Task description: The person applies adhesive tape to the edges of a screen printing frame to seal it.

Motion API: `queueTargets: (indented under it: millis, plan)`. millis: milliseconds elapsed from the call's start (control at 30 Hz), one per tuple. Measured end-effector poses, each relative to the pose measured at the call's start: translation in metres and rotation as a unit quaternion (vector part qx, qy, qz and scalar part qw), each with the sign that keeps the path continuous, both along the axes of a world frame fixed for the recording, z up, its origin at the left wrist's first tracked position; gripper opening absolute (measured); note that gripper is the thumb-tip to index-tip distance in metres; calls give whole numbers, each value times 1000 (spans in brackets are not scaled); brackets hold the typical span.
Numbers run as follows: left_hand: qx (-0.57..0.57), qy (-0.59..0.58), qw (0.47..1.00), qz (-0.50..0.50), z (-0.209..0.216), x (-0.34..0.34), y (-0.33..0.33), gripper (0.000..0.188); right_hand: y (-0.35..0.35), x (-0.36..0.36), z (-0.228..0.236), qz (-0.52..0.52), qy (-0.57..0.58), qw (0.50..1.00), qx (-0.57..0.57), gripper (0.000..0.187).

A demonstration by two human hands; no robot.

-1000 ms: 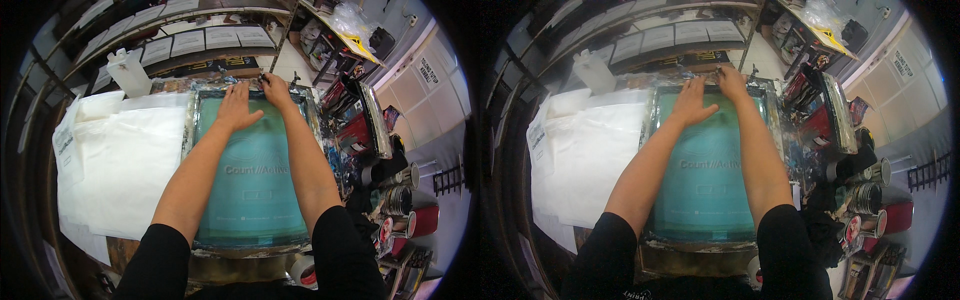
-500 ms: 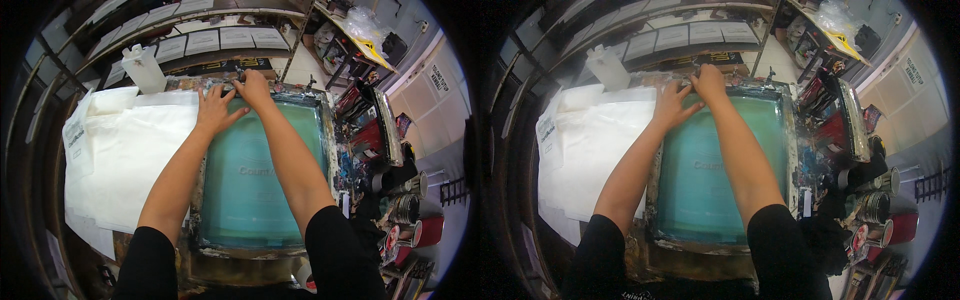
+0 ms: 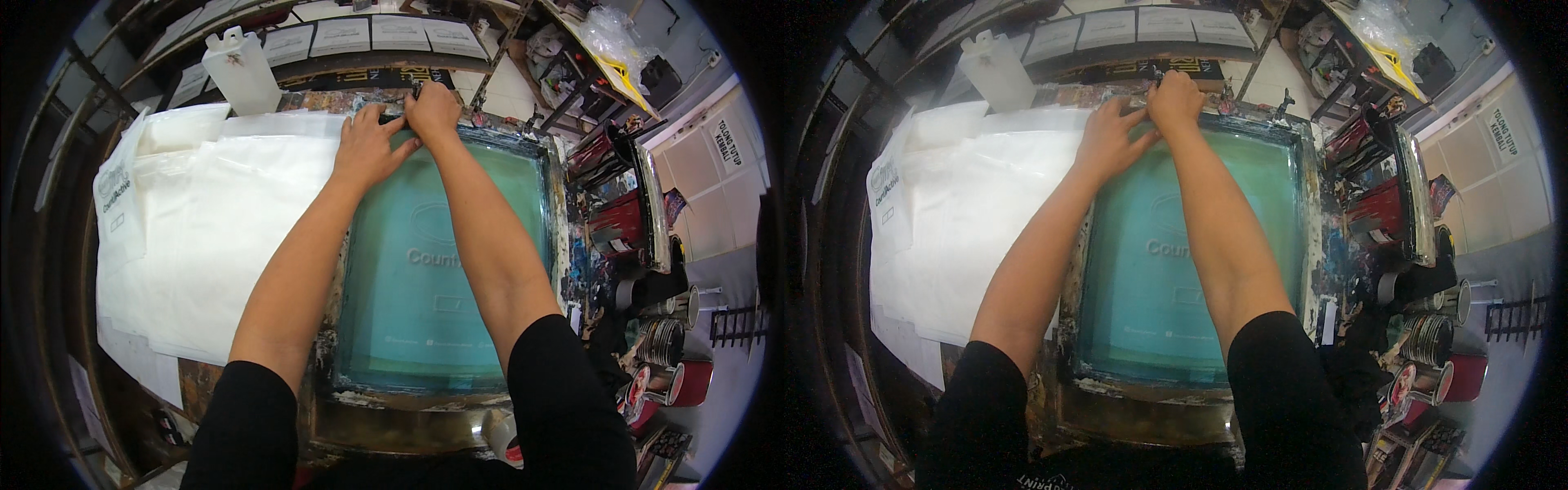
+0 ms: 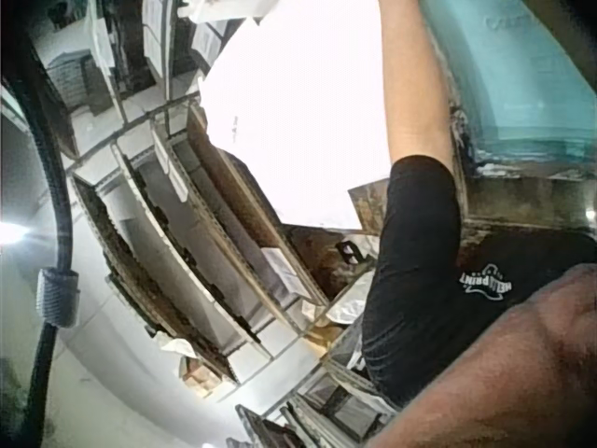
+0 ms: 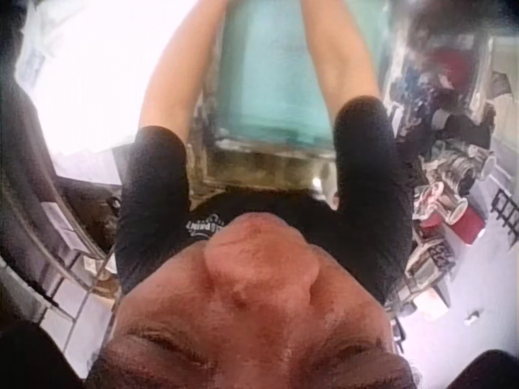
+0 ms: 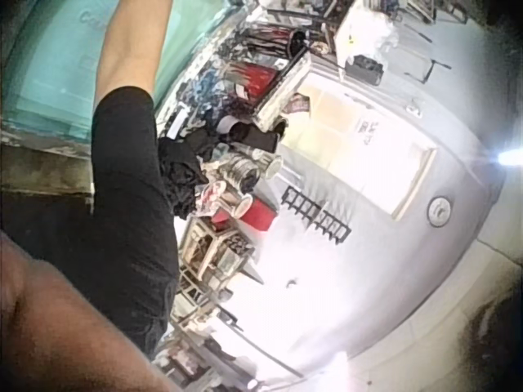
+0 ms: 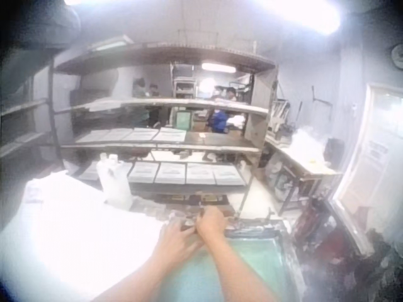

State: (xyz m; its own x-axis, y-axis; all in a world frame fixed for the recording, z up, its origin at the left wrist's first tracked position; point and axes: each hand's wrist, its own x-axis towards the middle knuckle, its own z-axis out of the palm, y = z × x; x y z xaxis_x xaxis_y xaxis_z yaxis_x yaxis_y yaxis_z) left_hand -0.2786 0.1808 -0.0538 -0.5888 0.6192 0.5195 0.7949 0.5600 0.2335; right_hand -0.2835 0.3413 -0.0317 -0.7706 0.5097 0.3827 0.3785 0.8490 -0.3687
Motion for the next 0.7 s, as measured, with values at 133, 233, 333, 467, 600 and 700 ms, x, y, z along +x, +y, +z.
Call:
queueTargets:
  millis: [133, 233, 333, 467, 600, 700]
  plan:
    - [8, -31, 999, -10, 7, 4, 3, 57, 4, 4, -5, 5, 26, 1000, -5, 35]
    - [14, -11, 1000, -3, 4, 2, 0, 57, 0, 6, -7, 12, 40, 999, -19, 35]
    - [8, -13, 1000, -2, 5, 3, 0, 57, -1, 7, -5, 14, 59, 997, -47, 35]
    - [7, -15, 1000, 1, 4, 2, 0, 56, -3, 4, -5, 20, 129, 987, -90, 36]
    - [11, -15, 1000, -2, 5, 2, 0, 55, 0, 1, -10, 22, 136, 987, -82, 40]
    - [10, -19, 1000, -1, 6, 2, -1, 54, 9, -2, -9, 52, 125, 988, -72, 38]
